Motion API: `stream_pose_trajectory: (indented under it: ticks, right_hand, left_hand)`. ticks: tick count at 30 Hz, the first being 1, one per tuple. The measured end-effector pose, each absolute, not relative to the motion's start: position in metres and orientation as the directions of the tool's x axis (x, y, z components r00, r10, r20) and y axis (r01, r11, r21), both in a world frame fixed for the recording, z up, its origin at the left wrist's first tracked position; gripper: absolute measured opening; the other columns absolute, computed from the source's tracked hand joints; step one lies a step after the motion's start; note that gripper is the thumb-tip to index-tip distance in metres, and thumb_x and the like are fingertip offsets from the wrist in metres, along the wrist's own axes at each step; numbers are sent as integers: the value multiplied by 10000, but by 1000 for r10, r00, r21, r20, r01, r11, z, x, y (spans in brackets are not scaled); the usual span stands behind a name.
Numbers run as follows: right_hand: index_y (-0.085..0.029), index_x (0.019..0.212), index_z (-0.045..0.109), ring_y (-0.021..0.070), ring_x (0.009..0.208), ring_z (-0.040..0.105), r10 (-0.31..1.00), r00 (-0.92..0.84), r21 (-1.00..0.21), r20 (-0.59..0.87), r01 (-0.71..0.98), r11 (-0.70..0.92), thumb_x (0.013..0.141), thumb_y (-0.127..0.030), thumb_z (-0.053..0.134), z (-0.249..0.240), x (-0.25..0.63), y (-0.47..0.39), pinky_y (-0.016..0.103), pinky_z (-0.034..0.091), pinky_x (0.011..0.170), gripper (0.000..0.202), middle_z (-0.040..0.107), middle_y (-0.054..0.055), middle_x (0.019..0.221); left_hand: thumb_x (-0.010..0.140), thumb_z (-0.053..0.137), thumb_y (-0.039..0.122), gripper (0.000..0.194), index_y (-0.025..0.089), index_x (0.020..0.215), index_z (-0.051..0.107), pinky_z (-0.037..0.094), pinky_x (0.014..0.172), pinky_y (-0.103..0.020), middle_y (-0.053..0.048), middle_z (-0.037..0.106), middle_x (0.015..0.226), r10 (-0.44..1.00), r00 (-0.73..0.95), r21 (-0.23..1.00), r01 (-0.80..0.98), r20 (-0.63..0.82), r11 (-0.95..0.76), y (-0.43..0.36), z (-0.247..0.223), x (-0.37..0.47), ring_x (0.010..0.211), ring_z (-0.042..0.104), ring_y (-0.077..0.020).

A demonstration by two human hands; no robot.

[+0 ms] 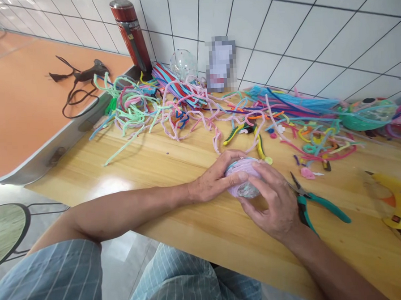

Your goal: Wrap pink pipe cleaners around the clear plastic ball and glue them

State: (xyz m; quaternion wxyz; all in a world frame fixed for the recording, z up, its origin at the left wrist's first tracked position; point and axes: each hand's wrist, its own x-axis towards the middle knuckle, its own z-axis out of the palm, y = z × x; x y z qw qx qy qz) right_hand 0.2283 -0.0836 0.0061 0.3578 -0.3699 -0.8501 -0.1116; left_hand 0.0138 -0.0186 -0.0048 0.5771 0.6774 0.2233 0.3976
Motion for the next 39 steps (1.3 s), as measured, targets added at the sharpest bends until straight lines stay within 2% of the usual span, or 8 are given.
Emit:
stream_pose_trajectory:
  ticks: [12, 16, 22, 28, 33, 39]
  right_hand:
    - [-157, 1425, 569, 399, 1420, 635, 534, -477, -62, 698, 703, 709, 870, -219, 840, 6, 229, -83, 604, 611, 1108, 621, 673, 240, 1433]
    - [-143, 1472, 544, 402, 1417, 637, 544, -466, -81, 698, 704, 706, 867, -216, 835, 6, 228, -83, 616, 608, 1114, 675, 676, 243, 1431]
    - [-221, 1406, 586, 390, 1426, 638, 564, -451, -103, 692, 711, 696, 887, -216, 797, 5, 227, -84, 628, 618, 1095, 559, 667, 190, 1473]
    - [-202, 1376, 559, 375, 1362, 694, 653, -331, -279, 681, 707, 650, 884, -279, 822, 6, 222, -86, 600, 657, 1041, 563, 737, 194, 1372]
    - [-219, 1346, 594, 358, 1385, 684, 659, -338, -271, 671, 716, 643, 907, -290, 808, 2, 225, -88, 571, 667, 1041, 493, 749, 167, 1370]
    - [-230, 1334, 611, 358, 1437, 648, 669, -355, -277, 652, 710, 647, 892, -250, 822, -1, 228, -92, 574, 665, 1059, 490, 746, 147, 1407]
  left_hand:
    - [1041, 626, 565, 517, 228, 1420, 529, 412, 1279, -511, -140, 548, 1488, 754, 583, 953, -162, 301, -255, -18, -5, 15, 1455, 526, -309]
    - [1035, 629, 582, 526, 231, 1417, 540, 422, 1276, -491, -132, 557, 1486, 763, 583, 960, -154, 279, -233, -19, -5, 14, 1435, 541, -297]
    - [1046, 622, 560, 526, 235, 1446, 513, 405, 1295, -500, -138, 547, 1500, 753, 603, 965, -144, 262, -220, -20, -3, 13, 1467, 518, -299]
    - [1065, 579, 562, 514, 232, 1454, 511, 405, 1297, -482, -145, 530, 1528, 766, 586, 964, -130, 263, -231, -22, -3, 13, 1483, 505, -292]
    - [1064, 597, 535, 500, 226, 1448, 511, 422, 1279, -486, -154, 546, 1517, 772, 578, 962, -114, 266, -247, -24, 0, 13, 1475, 515, -298]
    - [1042, 636, 524, 450, 230, 1370, 545, 480, 1213, -458, -135, 597, 1439, 814, 543, 979, -100, 205, -179, -26, 6, 16, 1386, 582, -289]
